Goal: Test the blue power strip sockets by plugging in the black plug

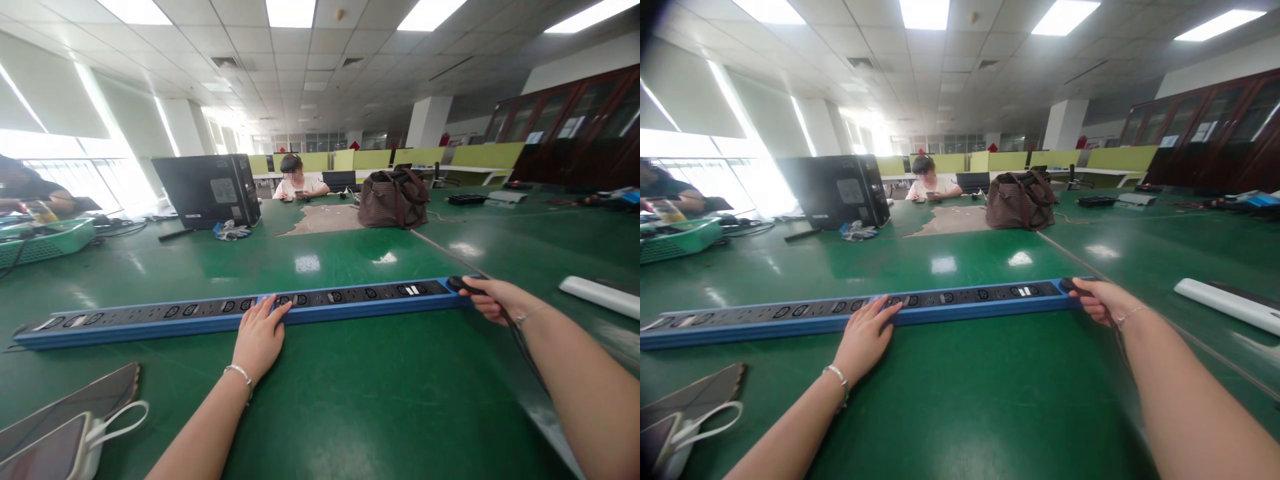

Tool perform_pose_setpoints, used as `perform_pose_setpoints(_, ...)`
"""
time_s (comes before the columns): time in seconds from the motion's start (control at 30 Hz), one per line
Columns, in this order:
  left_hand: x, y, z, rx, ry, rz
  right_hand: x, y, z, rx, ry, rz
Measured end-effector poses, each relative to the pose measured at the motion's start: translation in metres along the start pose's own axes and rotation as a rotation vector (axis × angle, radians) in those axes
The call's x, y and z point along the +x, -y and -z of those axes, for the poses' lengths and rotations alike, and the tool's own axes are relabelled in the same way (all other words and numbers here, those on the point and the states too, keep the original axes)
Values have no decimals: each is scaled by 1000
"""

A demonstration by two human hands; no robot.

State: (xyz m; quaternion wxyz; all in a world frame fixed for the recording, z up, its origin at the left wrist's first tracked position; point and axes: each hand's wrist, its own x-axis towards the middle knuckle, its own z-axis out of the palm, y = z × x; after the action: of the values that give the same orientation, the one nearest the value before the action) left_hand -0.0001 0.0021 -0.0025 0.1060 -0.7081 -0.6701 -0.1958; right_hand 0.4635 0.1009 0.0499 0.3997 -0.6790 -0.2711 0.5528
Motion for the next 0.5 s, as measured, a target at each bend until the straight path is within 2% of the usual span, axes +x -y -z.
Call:
perform_pose_setpoints(0.1,0,0,0,2,-5,-2,1,4,0,-43,-7,-6)
perform_pose_setpoints(0.2,0,0,1,7,-8,-3,-4,1,-7,-79,-66,47)
perform_pose_setpoints(0.33,0,1,1,23,3,-1,-9,-12,-20,-77,-175,190)
perform_pose_setpoints(0.43,1,3,0,32,9,-10,-6,-22,-25,-58,-317,347)
perform_pose_setpoints(0.5,1,3,0,40,13,-14,-3,-25,-28,-61,-356,386)
